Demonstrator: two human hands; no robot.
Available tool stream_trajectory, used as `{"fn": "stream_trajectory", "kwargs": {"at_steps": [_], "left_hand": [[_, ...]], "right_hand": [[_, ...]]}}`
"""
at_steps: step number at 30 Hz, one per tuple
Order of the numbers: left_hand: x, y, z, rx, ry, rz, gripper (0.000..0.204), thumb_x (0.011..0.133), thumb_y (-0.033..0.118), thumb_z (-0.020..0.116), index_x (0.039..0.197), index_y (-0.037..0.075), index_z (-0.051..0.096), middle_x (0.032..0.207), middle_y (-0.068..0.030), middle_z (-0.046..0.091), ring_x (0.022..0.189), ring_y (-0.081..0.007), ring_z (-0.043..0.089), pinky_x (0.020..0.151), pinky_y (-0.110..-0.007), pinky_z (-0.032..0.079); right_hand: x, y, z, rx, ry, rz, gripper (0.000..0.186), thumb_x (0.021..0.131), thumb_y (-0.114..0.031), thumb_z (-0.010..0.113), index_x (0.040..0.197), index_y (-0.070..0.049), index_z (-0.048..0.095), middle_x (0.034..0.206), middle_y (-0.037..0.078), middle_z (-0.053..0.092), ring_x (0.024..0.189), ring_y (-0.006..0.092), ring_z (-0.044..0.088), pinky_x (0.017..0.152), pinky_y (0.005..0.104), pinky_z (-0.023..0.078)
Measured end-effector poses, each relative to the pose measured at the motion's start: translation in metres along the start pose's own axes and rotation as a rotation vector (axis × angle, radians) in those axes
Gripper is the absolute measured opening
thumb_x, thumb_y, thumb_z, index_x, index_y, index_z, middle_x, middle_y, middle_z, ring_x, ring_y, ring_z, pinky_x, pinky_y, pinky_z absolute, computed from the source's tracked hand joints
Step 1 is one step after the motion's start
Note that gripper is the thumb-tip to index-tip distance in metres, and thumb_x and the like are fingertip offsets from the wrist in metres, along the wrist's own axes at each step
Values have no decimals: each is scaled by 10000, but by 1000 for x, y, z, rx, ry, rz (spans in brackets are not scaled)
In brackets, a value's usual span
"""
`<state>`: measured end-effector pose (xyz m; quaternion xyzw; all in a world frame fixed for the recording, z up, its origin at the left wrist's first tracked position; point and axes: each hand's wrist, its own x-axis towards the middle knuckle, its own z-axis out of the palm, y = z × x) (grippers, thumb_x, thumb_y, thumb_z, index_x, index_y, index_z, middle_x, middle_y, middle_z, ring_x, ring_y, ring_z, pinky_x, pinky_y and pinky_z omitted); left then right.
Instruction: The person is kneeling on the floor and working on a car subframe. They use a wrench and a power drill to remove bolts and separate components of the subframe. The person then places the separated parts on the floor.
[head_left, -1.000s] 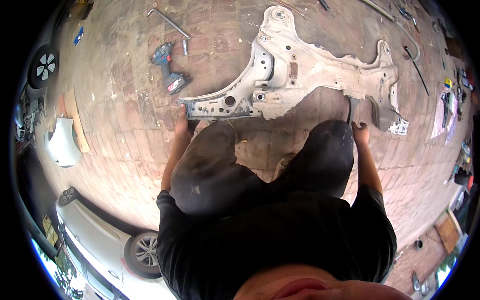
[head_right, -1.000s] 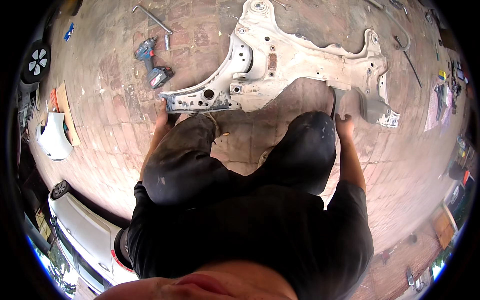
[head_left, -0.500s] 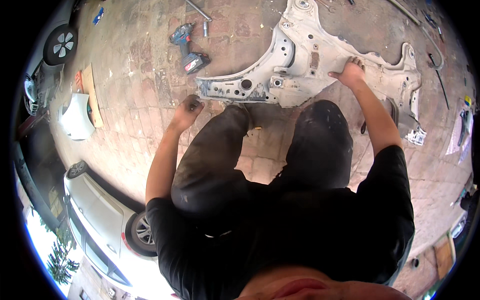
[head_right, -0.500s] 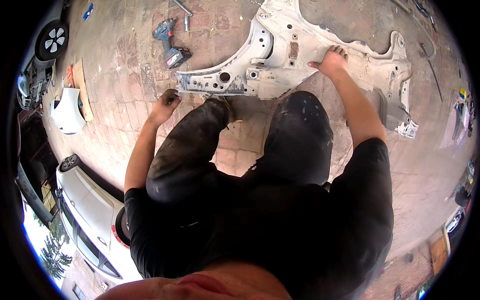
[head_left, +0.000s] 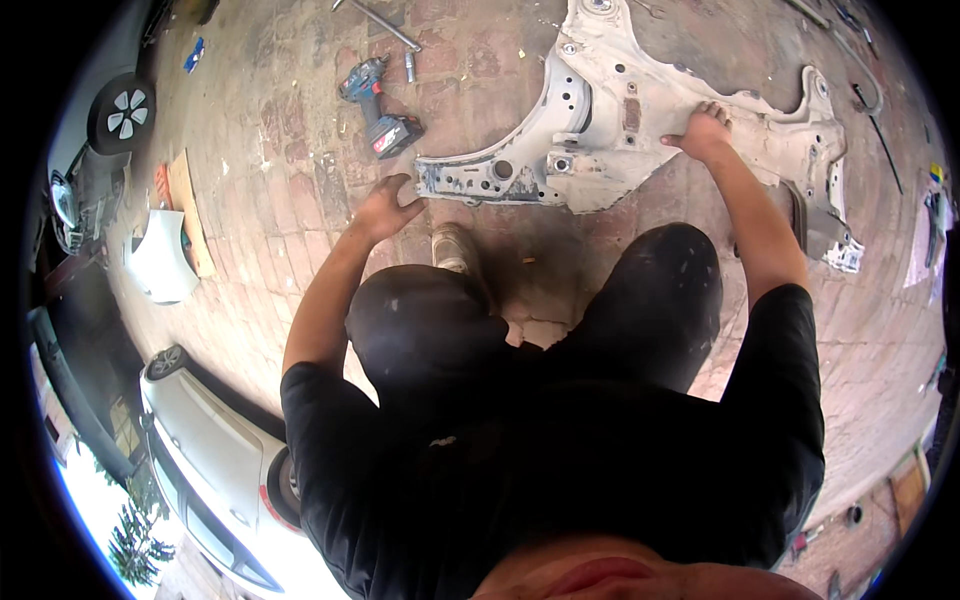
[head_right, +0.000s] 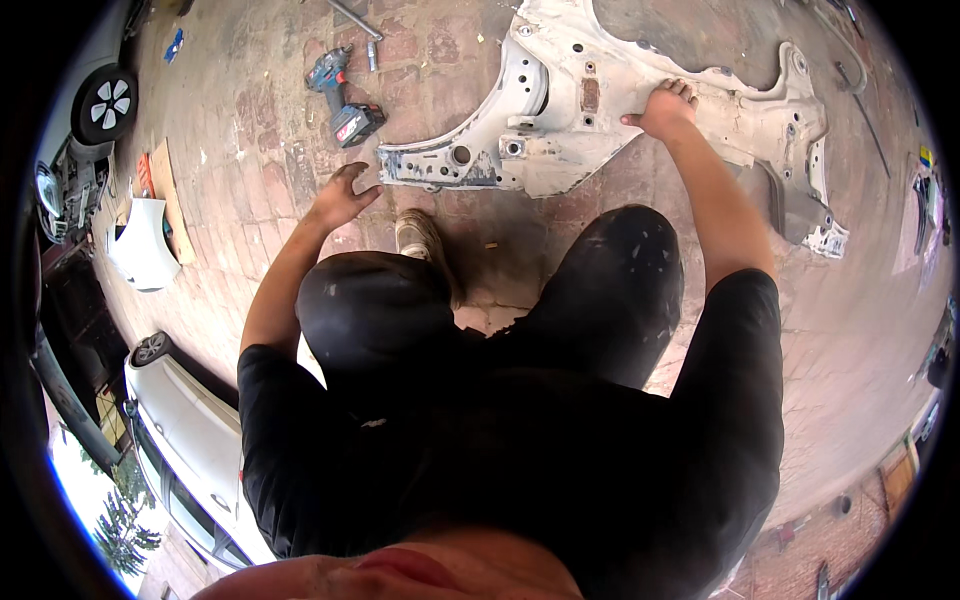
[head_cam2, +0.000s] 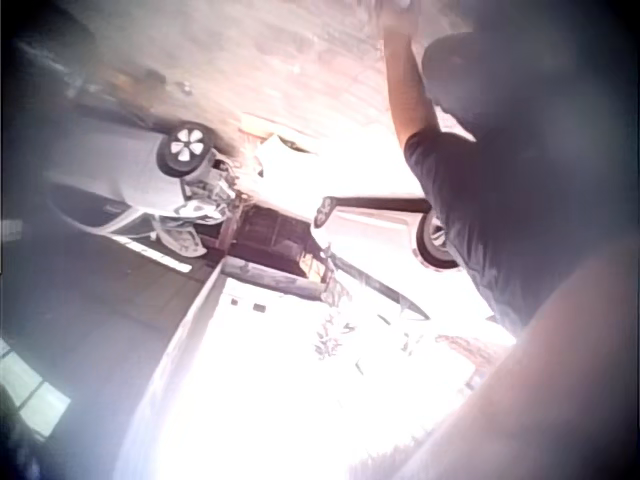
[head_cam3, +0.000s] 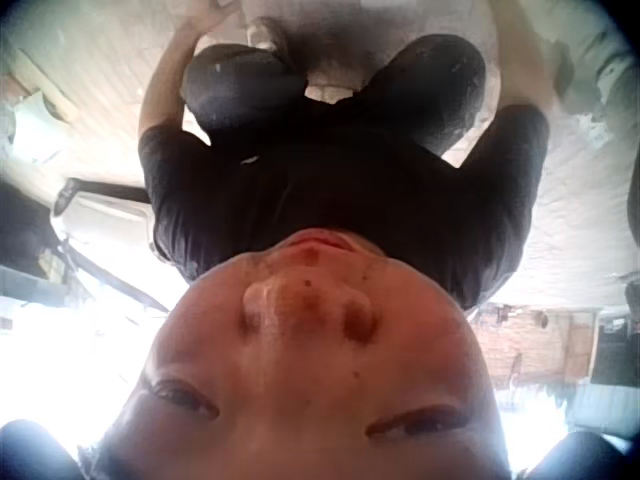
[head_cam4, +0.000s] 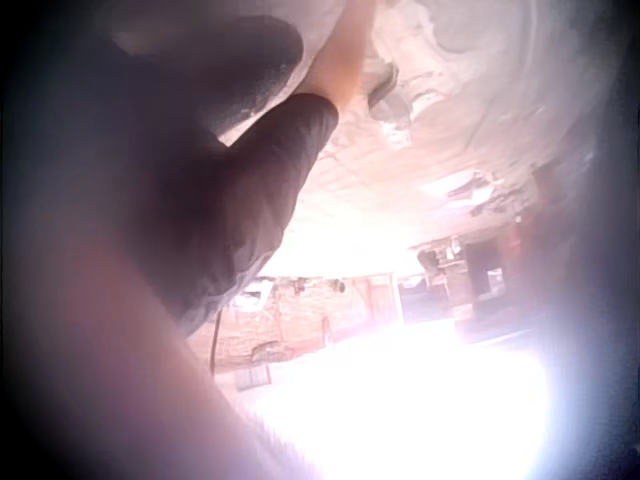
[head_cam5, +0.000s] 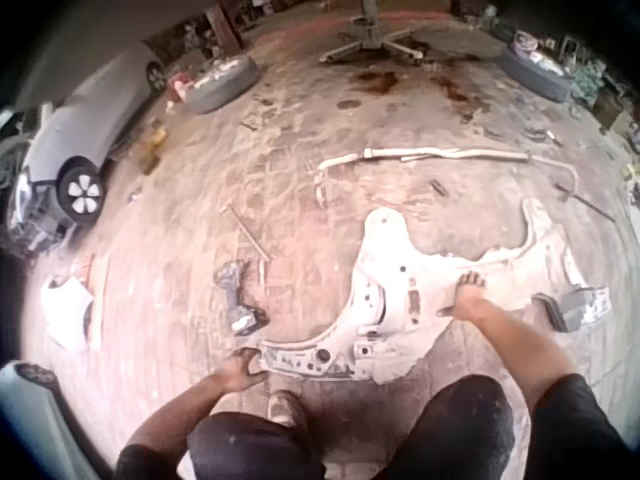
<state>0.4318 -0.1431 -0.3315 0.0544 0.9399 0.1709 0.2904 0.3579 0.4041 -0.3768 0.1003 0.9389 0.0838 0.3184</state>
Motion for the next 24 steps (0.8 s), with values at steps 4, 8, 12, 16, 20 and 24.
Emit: {"fn": "stream_trajectory", "kwargs": {"at_steps": [4, 8, 12, 16, 20, 24], "left_hand": [[65, -18, 58, 90, 3, 281, 809, 775, 496, 739, 1354, -2, 473, 1322, -254, 527, 1258, -413, 467, 1072, -461, 375], [112, -20, 103, 60, 31, 382, 740, 786, 515, 721, 1269, -14, 535, 1268, -235, 551, 1253, -416, 443, 1086, -474, 337], [144, -14, 111, 2, 104, 381, 533, 854, 482, 657, 1006, -28, 629, 1068, -234, 634, 1082, -405, 565, 950, -469, 448], [138, -1, 118, 29, 155, 301, 517, 859, 477, 621, 912, -36, 651, 957, -235, 664, 996, -406, 613, 893, -487, 478], [115, -11, 151, -39, 363, 356, 484, 850, 452, 630, 923, -26, 645, 964, -228, 656, 995, -402, 602, 868, -509, 473], [106, -21, 149, 4, 331, 447, 484, 866, 455, 616, 964, -19, 632, 935, -219, 651, 971, -385, 615, 840, -495, 493]], "right_hand": [[-4, -5, 13, 109, -11, 35, 1157, 736, -657, 721, 1487, 76, 232, 1525, 287, 297, 1434, 398, 281, 1148, 510, 270], [-58, -60, 18, 249, 80, -156, 1150, 739, -723, 663, 1519, -6, 217, 1539, 303, 244, 1447, 429, 226, 1184, 510, 211], [-103, -119, 30, 337, 115, -302, 1191, 672, -753, 693, 1515, -40, 248, 1542, 297, 242, 1456, 441, 190, 1179, 555, 189], [-107, -146, 63, 385, 174, -169, 1130, 661, -719, 723, 1474, -40, 329, 1536, 300, 255, 1451, 449, 201, 1170, 544, 221], [-114, -143, 57, 296, 104, -177, 1065, 667, -682, 743, 1442, -47, 383, 1538, 297, 256, 1449, 439, 220, 1161, 520, 258], [-116, -144, 59, 277, 101, -197, 1043, 674, -660, 755, 1433, -44, 392, 1540, 298, 251, 1447, 434, 227, 1157, 513, 270]]}}
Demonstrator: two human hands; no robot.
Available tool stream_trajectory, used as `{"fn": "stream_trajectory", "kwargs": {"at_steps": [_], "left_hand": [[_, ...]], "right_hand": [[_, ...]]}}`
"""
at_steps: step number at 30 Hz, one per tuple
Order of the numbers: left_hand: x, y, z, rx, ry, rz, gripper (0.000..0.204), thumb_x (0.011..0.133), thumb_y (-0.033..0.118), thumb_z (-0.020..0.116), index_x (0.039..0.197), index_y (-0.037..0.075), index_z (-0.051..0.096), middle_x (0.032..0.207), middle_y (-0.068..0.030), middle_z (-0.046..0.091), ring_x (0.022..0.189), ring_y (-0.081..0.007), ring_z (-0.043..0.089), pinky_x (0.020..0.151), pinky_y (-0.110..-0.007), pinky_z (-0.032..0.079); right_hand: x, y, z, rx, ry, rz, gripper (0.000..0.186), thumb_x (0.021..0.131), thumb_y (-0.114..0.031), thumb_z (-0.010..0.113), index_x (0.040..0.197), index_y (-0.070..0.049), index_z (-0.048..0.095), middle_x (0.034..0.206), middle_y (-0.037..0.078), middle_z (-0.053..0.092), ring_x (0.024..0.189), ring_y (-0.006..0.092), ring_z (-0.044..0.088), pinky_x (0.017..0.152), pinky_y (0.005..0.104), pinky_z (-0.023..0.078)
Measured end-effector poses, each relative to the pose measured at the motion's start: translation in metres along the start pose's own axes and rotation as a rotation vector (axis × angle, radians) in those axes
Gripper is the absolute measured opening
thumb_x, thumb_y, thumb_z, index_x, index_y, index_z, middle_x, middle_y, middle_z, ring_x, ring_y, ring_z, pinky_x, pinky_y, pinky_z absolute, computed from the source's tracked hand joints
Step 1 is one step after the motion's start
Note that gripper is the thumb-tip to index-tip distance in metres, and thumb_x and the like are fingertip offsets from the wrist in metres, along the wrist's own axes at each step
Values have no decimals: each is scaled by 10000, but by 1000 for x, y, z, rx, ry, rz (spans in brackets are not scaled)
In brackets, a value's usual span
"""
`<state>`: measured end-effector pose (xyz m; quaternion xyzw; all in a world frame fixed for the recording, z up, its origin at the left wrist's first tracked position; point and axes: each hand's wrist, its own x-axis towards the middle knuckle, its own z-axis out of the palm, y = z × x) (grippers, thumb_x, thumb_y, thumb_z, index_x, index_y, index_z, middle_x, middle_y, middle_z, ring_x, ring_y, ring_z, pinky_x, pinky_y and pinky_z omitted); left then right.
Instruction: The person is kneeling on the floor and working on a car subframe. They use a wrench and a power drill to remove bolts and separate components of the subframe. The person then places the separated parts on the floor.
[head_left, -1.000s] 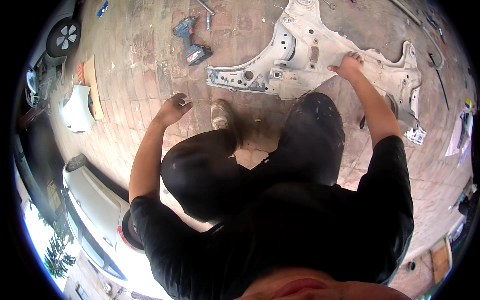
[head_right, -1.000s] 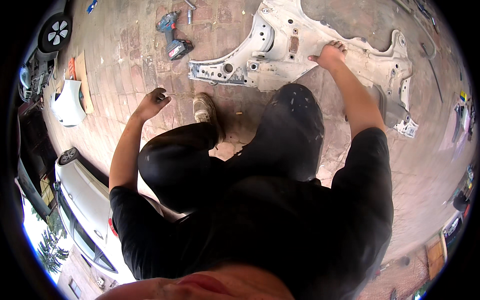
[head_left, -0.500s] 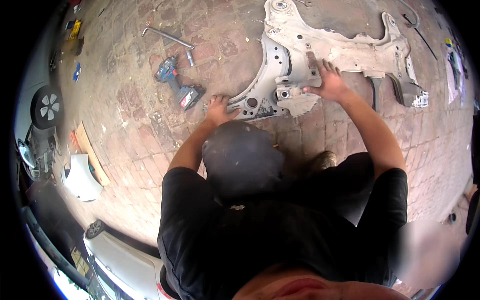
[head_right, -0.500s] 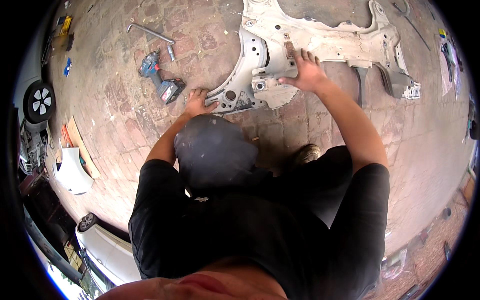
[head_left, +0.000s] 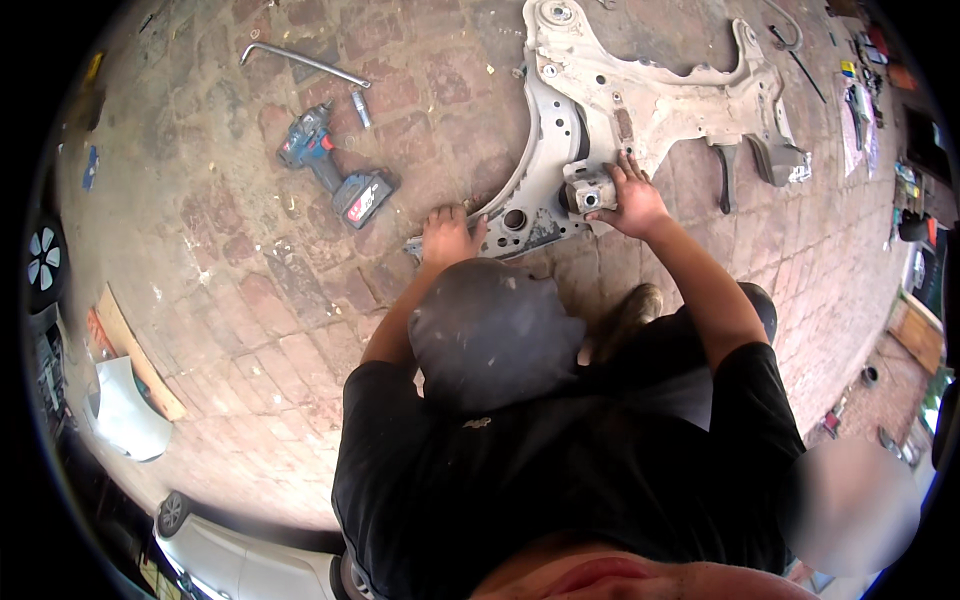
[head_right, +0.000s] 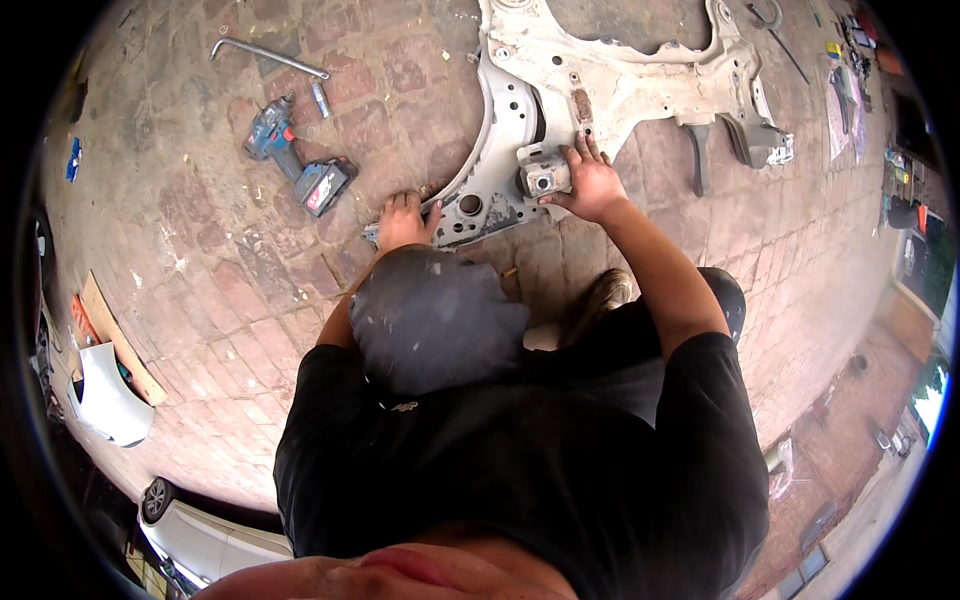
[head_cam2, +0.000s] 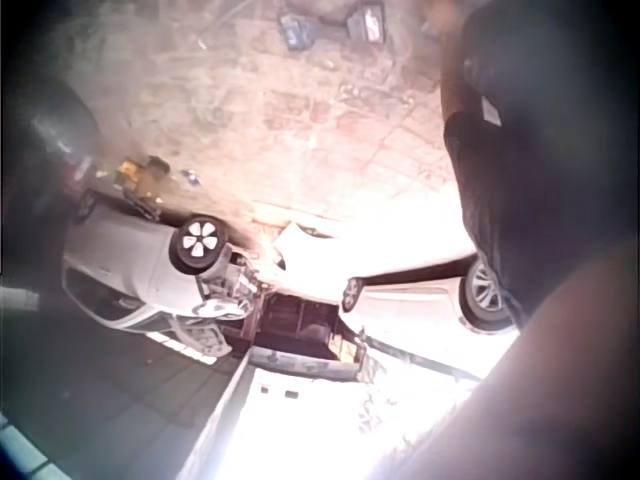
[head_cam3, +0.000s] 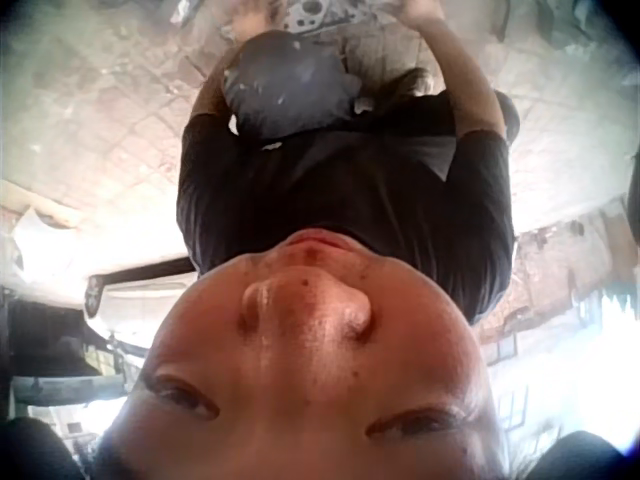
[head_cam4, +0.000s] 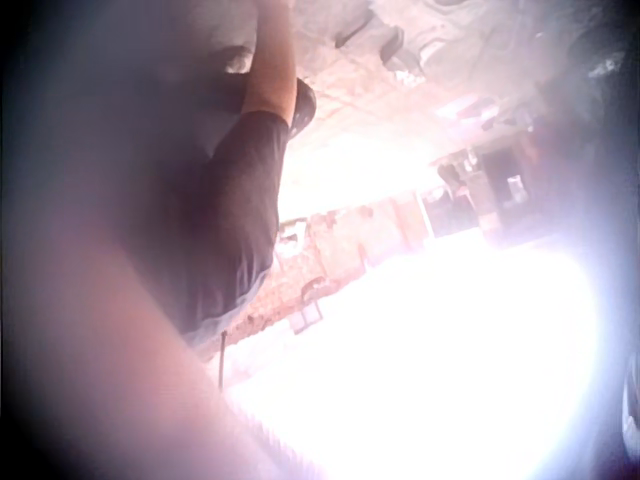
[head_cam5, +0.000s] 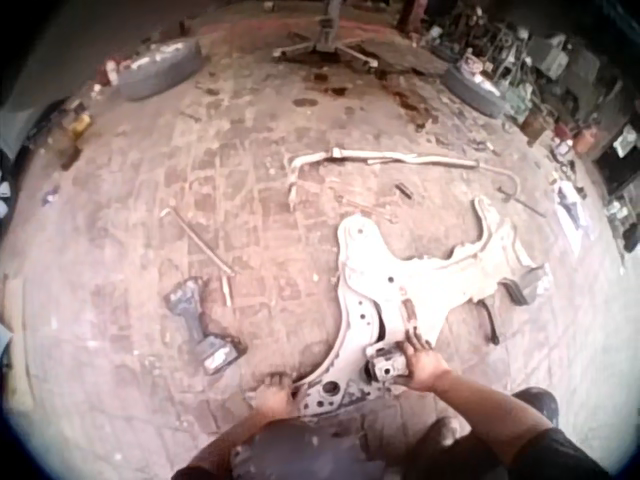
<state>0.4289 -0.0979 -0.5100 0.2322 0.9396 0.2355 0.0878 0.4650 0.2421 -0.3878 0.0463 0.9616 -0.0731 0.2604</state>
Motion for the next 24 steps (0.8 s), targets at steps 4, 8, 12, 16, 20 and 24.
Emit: {"fn": "stream_trajectory", "kwargs": {"at_steps": [4, 8, 12, 16, 20, 24], "left_hand": [[12, -16, -8, -9, -79, 89, 464, 875, 441, 613, 917, -21, 623, 887, -234, 653, 889, -391, 645, 800, -462, 529], [35, -28, -11, 49, -90, 136, 455, 881, 435, 605, 860, -19, 618, 825, -242, 653, 823, -392, 660, 776, -451, 544], [54, -35, -16, 23, -16, 152, 459, 871, 446, 618, 857, -13, 626, 827, -217, 663, 811, -388, 660, 772, -445, 544], [45, -34, -21, 26, -82, 183, 564, 809, 530, 661, 998, 0, 628, 1052, -197, 640, 1048, -346, 583, 894, -432, 488], [25, -40, -28, -9, -167, 228, 856, 659, 604, 771, 1243, 18, 553, 1267, -156, 520, 1191, -326, 452, 1032, -440, 354], [9, -41, -36, -40, -179, 225, 1089, 579, 576, 840, 1417, 31, 408, 1389, -155, 432, 1270, -349, 384, 1086, -466, 289]], "right_hand": [[-1, 2, 9, 61, 68, -19, 1026, 673, -647, 765, 1418, -39, 407, 1532, 306, 259, 1440, 450, 230, 1158, 502, 273], [9, 0, 6, 105, 114, -17, 1007, 668, -647, 770, 1397, -40, 433, 1516, 316, 284, 1429, 467, 242, 1158, 498, 278], [17, -1, -3, 113, 125, 16, 1010, 662, -654, 774, 1380, -25, 445, 1496, 320, 315, 1422, 464, 258, 1158, 479, 291], [19, 0, 5, 78, 112, 58, 1062, 649, -661, 779, 1412, -25, 404, 1531, 283, 281, 1449, 425, 219, 1169, 465, 276], [17, 3, 18, 151, 176, 66, 1111, 624, -665, 792, 1427, -14, 384, 1546, 271, 256, 1459, 408, 201, 1181, 448, 259], [11, -1, 23, 451, 299, 47, 1185, 614, -472, 894, 1458, 53, 249, 1474, 302, 342, 1412, 410, 301, 1152, 439, 300]]}}
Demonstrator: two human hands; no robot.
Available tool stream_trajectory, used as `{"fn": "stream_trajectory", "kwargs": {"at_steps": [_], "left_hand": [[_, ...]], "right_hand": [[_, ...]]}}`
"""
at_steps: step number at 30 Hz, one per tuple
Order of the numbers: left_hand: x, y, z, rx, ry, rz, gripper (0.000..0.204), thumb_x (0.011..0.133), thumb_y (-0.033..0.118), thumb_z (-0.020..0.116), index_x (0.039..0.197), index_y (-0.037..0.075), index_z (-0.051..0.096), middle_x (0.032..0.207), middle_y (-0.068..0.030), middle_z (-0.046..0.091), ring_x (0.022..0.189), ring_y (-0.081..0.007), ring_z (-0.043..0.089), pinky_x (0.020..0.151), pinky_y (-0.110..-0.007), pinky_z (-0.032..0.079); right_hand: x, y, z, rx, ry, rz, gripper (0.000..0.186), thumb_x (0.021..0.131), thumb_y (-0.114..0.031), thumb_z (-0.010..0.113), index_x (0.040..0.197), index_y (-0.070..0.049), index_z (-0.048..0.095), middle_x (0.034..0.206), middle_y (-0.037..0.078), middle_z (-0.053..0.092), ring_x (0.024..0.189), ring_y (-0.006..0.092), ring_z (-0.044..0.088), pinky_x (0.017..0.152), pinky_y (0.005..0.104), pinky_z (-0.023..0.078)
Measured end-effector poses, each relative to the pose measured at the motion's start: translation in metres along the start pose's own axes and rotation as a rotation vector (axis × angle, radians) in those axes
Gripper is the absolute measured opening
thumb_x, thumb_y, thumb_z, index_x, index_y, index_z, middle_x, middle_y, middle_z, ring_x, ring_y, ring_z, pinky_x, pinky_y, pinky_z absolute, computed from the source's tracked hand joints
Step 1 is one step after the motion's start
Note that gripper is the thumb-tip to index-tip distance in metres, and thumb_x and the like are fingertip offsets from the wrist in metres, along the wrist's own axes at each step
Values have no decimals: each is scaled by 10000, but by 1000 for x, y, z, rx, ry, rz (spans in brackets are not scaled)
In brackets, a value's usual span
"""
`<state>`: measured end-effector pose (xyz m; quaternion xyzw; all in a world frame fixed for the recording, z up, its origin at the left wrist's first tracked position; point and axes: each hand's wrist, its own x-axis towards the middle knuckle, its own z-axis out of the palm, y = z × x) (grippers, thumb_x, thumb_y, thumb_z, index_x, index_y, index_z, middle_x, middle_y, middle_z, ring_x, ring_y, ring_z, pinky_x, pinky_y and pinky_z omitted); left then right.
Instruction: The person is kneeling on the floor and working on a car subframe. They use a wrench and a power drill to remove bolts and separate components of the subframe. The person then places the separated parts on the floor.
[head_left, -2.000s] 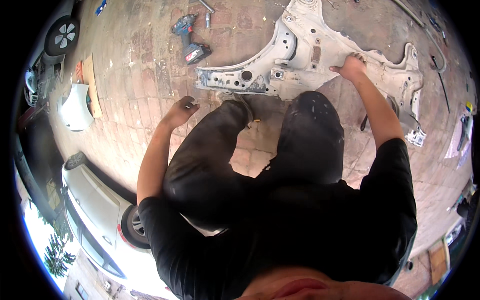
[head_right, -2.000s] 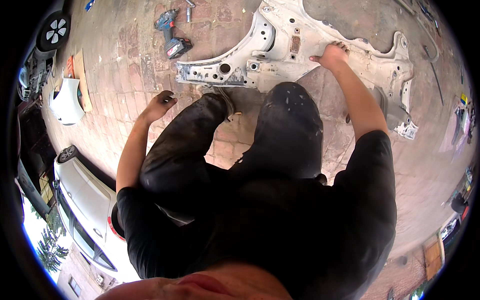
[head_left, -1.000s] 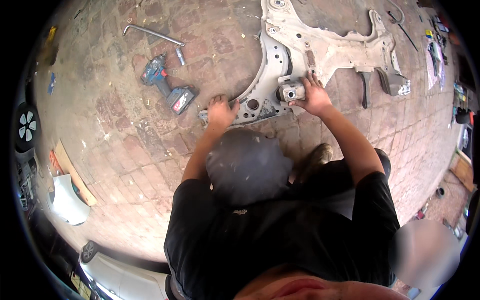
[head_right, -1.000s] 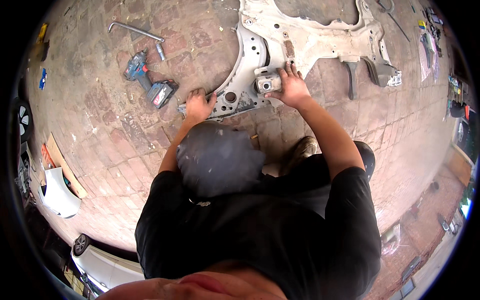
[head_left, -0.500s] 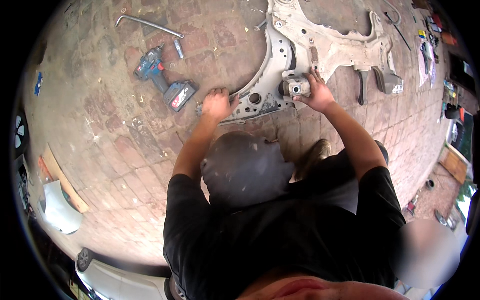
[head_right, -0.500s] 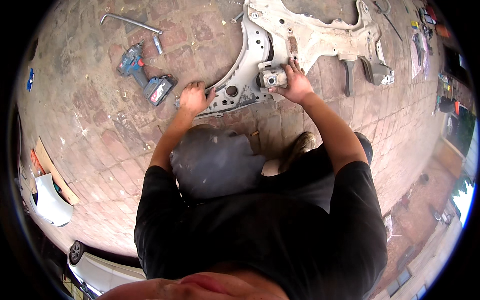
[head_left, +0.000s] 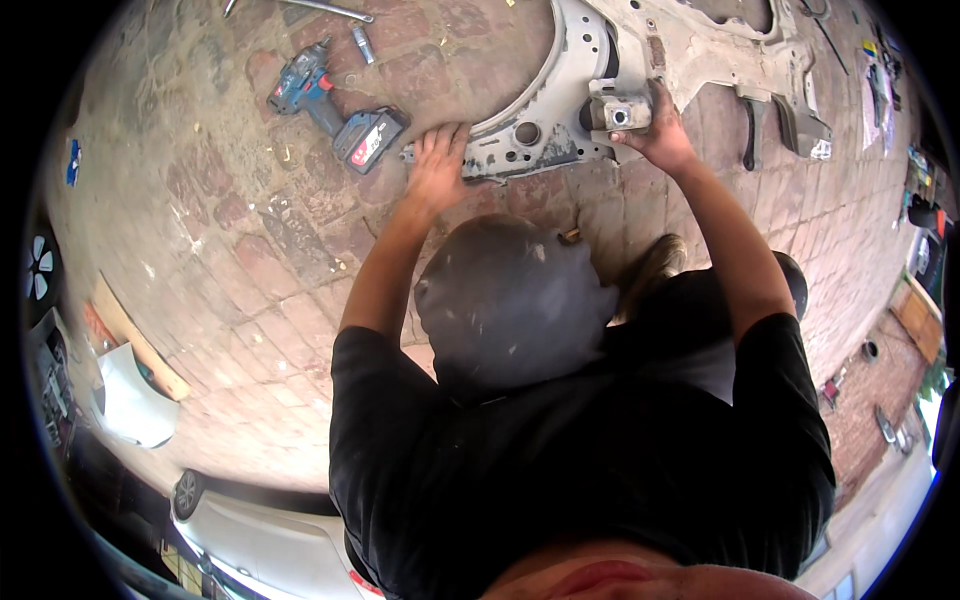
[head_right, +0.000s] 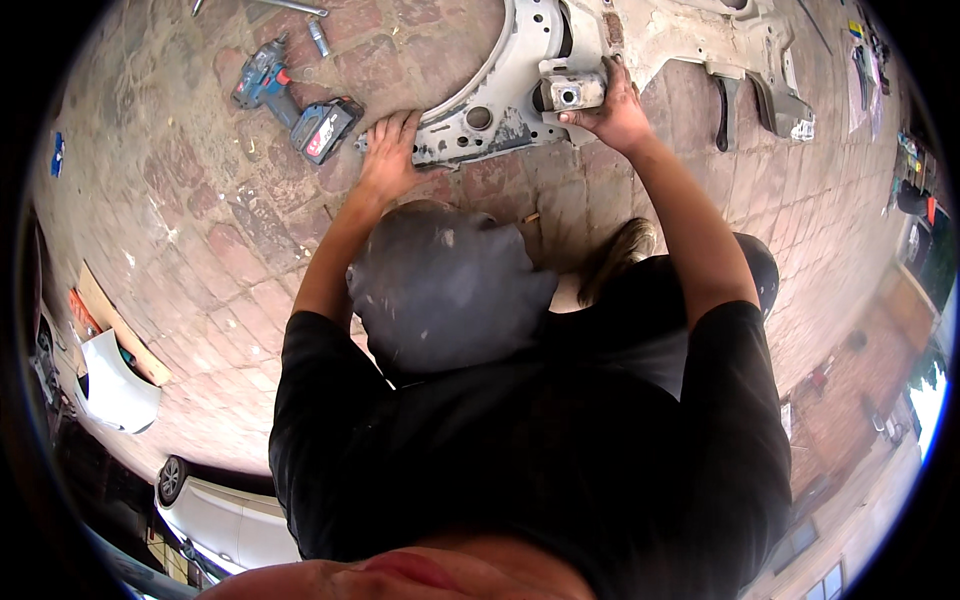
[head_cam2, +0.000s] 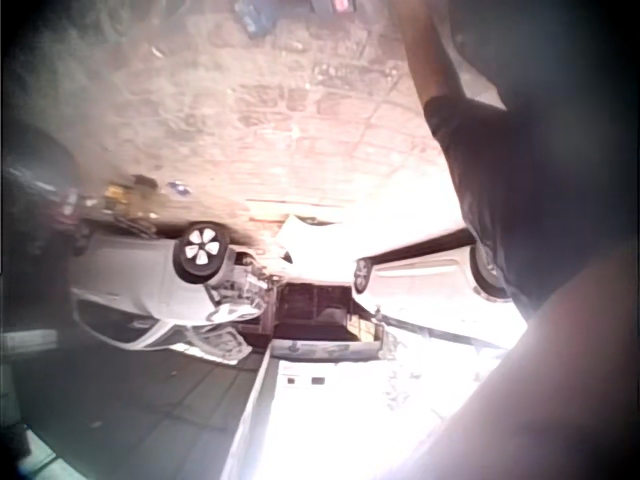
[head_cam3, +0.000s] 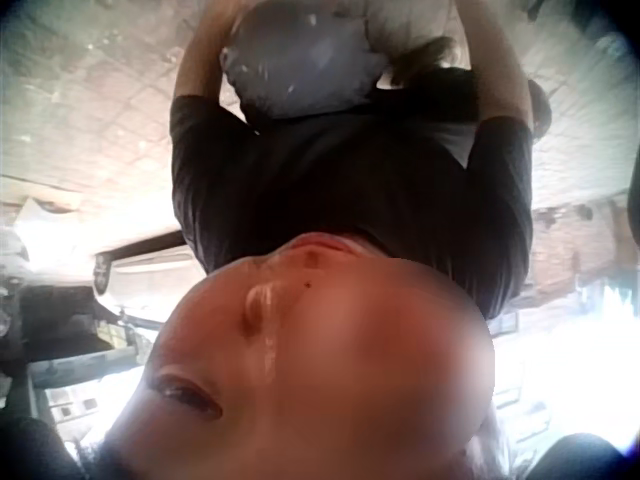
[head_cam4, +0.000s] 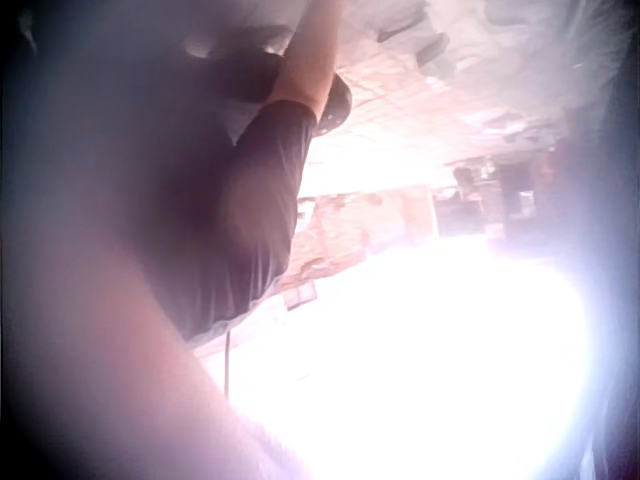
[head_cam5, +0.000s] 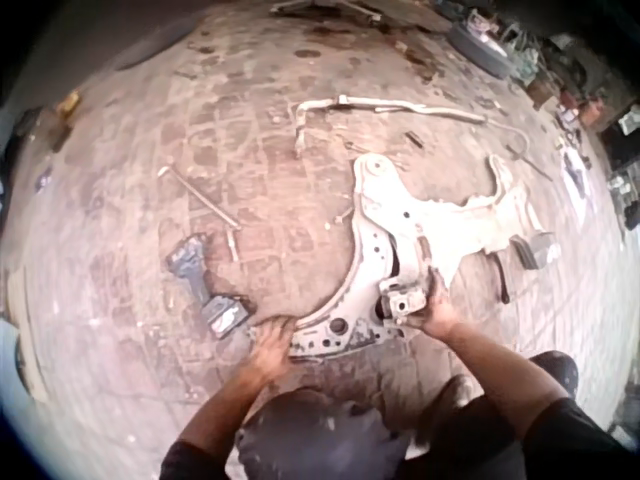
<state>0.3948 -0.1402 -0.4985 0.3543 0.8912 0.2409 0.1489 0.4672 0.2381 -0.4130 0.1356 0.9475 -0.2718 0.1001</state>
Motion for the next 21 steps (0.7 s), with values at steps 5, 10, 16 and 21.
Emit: {"fn": "stream_trajectory", "kwargs": {"at_steps": [5, 10, 16, 21], "left_hand": [[-10, 1, -2, 48, -19, 55, 1204, 546, 494, 882, 1484, 35, 284, 1436, -156, 381, 1302, -364, 359, 1099, -506, 257], [-2, 6, 1, 113, -22, -13, 1155, 534, 386, 905, 1455, 16, 314, 1374, -180, 417, 1254, -381, 389, 1077, -492, 294], [6, 35, -41, 182, -117, 18, 1091, 502, 506, 900, 1311, -71, 448, 1202, -217, 511, 1136, -369, 470, 1005, -470, 375], [11, 50, -64, 174, -214, -9, 1001, 536, 367, 884, 1311, -64, 418, 1198, -223, 503, 1103, -398, 525, 987, -457, 418]], "right_hand": [[-34, 37, 62, 436, 417, 157, 1256, 629, -564, 871, 1417, 142, 193, 1449, 308, 332, 1315, 379, 405, 1111, 434, 345], [-45, 35, 43, 1099, 6, 941, 951, 837, -782, 490, 1433, -49, 381, 1385, 136, 509, 1133, 307, 583, 1045, 411, 410], [-39, 31, 64, 1787, 218, 802, 848, 907, -661, 513, 1468, -47, 353, 1468, 151, 443, 1313, 310, 464, 1130, 467, 322], [-42, 42, 71, 1845, 182, 794, 755, 868, -554, 669, 1415, -82, 451, 1417, 90, 517, 1256, 281, 518, 1082, 439, 392]]}}
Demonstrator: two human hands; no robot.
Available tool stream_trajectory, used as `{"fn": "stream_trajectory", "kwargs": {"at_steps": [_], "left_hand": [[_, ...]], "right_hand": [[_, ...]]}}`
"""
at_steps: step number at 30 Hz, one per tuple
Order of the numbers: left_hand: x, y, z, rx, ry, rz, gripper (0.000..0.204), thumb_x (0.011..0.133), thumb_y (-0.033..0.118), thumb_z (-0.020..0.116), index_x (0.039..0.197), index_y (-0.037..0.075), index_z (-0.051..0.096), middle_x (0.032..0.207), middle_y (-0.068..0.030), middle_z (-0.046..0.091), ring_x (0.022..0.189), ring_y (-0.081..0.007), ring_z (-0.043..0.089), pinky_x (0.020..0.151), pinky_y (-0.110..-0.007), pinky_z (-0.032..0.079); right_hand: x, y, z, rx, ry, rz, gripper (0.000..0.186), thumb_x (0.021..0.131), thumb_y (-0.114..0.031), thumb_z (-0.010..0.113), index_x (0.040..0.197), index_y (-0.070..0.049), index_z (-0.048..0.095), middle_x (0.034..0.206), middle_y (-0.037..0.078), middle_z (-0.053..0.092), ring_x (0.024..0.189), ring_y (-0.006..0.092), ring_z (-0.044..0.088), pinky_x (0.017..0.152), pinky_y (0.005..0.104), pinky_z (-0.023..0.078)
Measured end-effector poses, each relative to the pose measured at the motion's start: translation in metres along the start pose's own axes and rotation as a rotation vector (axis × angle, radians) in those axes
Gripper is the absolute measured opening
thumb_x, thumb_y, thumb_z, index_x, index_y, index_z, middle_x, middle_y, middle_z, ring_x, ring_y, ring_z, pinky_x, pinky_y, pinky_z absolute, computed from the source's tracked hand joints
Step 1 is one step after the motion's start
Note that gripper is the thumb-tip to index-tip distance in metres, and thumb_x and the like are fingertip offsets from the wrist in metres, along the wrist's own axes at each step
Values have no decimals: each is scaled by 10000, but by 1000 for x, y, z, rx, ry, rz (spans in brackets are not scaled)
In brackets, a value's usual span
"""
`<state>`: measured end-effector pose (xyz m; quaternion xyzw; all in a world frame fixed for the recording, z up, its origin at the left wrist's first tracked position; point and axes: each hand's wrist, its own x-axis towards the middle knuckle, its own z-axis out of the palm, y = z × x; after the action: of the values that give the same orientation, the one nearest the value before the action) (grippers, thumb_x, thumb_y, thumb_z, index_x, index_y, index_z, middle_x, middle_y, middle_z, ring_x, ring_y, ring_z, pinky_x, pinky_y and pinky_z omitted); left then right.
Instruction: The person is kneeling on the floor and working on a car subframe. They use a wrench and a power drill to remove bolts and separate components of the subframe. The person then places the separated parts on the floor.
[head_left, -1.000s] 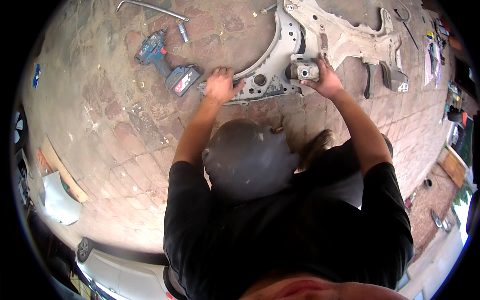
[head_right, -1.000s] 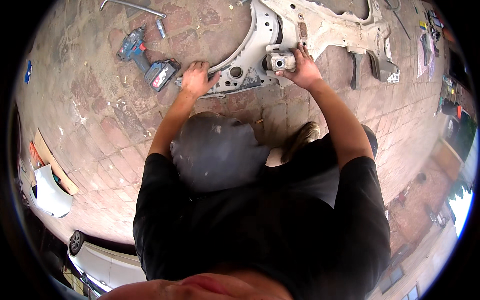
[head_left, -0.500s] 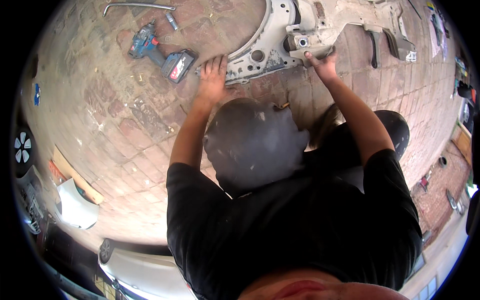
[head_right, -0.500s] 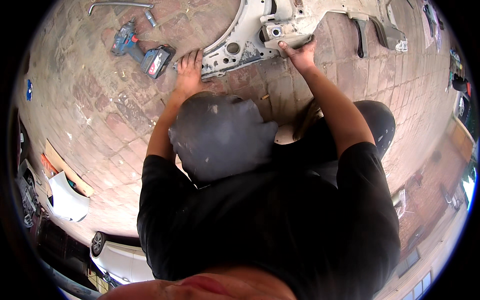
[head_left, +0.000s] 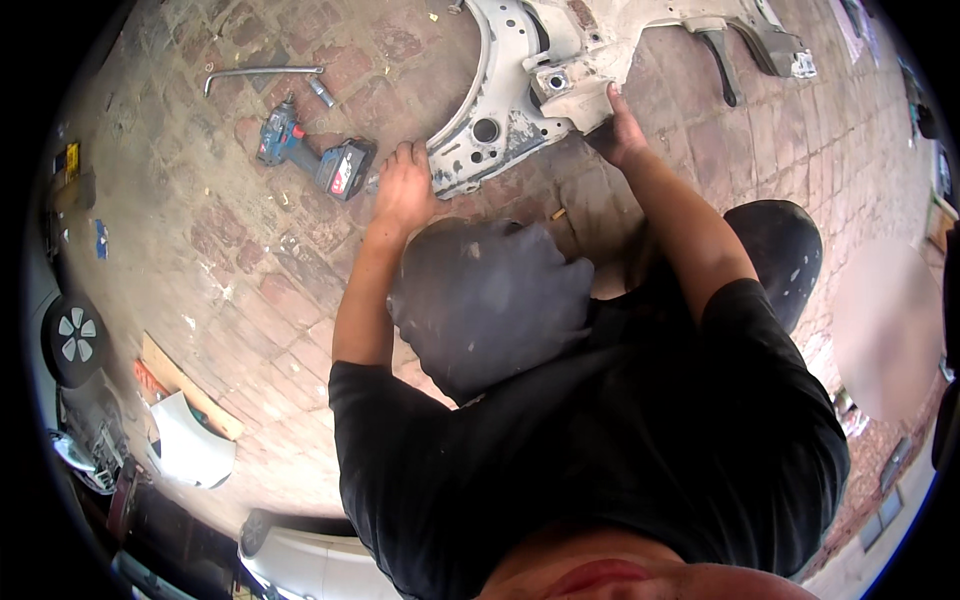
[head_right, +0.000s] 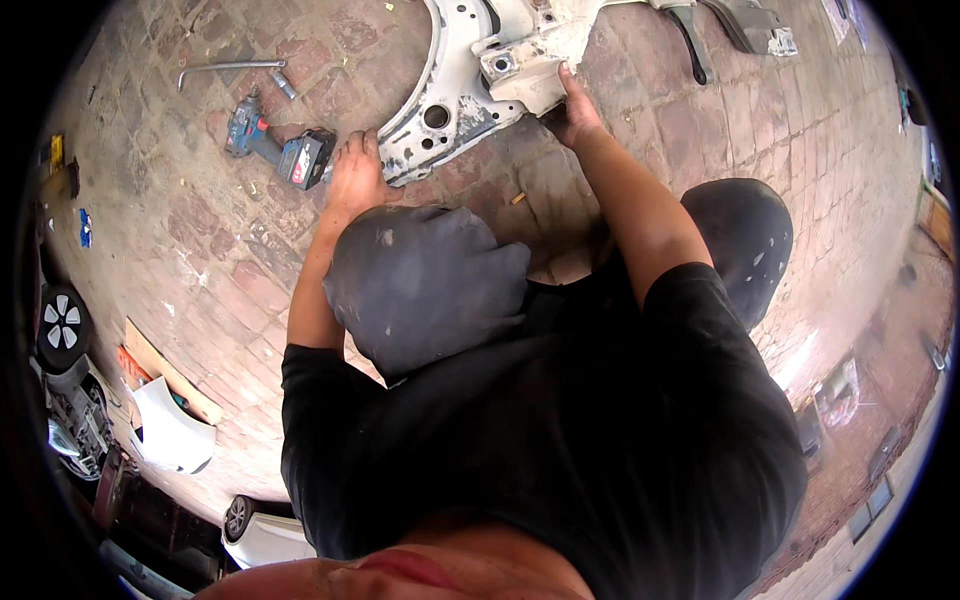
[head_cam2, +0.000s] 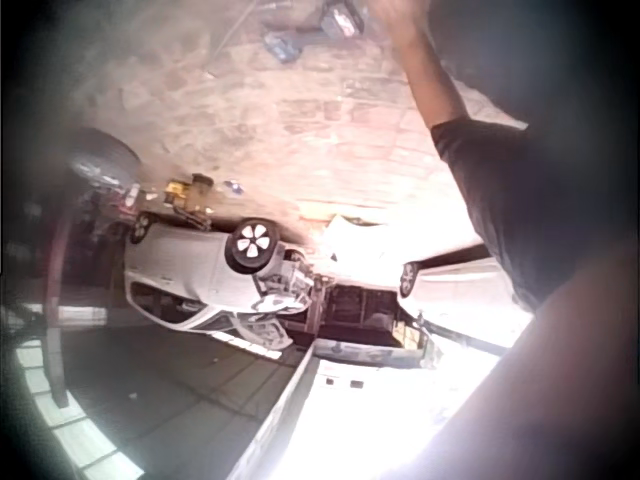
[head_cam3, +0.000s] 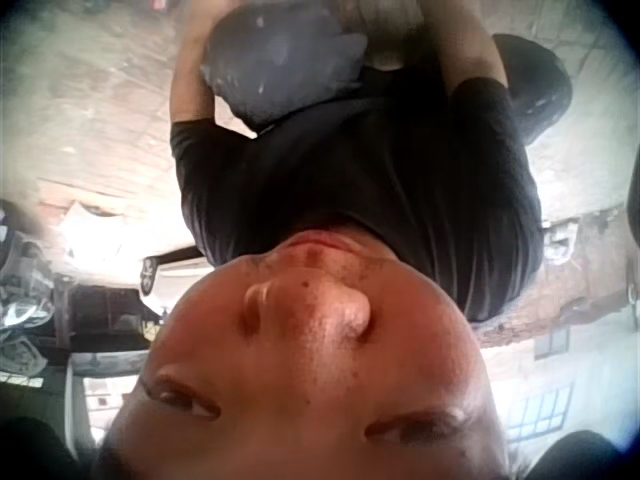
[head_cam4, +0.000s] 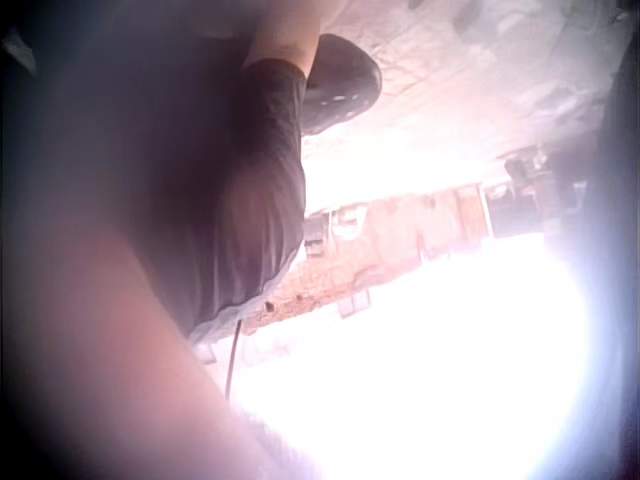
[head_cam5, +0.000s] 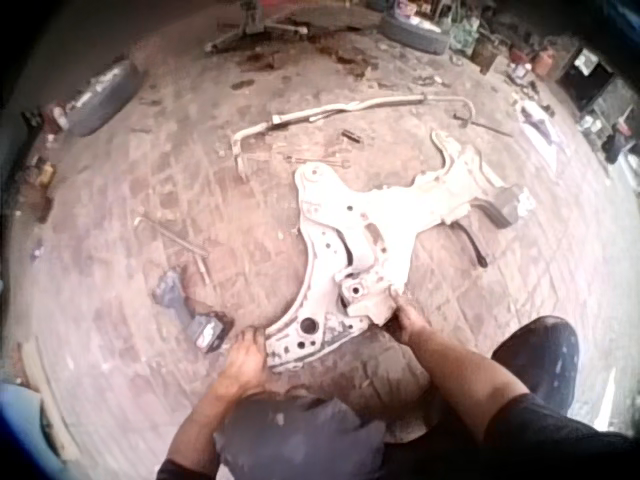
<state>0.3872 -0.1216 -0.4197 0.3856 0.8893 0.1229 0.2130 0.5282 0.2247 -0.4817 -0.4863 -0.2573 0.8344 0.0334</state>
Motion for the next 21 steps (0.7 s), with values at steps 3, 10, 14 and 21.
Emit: {"fn": "stream_trajectory", "kwargs": {"at_steps": [3, 10, 14, 21], "left_hand": [[-1, -4, 6, -10, 0, 9, 965, 541, 296, 879, 1311, -49, 412, 1190, -232, 508, 1107, -406, 540, 981, -450, 437], [14, -43, 39, -21, -81, 75, 1042, 506, 337, 899, 1332, -49, 395, 1222, -256, 560, 1162, -409, 538, 1024, -452, 423], [17, -48, 54, -17, -51, 16, 1072, 507, 396, 900, 1328, -66, 389, 1226, -272, 560, 1173, -410, 537, 1031, -451, 421], [-10, -9, 30, -1, -110, -35, 1056, 546, 632, 831, 1251, -66, 469, 1106, -244, 604, 1068, -389, 598, 968, -460, 464]], "right_hand": [[9, 4, -2, -130, -21, 28, 749, 852, -536, 701, 1398, -77, 473, 1394, 75, 539, 1241, 256, 532, 1068, 412, 409], [12, 8, -4, -157, -47, 37, 751, 856, -528, 697, 1409, -75, 464, 1396, 67, 544, 1253, 239, 525, 1079, 412, 397], [14, 15, 3, -148, 16, 24, 766, 858, -530, 695, 1422, -73, 449, 1409, 70, 533, 1263, 242, 517, 1089, 408, 389], [18, 31, -13, -131, 34, -30, 791, 881, -562, 646, 1426, -34, 421, 1405, 94, 530, 1263, 257, 515, 1092, 404, 383]]}}
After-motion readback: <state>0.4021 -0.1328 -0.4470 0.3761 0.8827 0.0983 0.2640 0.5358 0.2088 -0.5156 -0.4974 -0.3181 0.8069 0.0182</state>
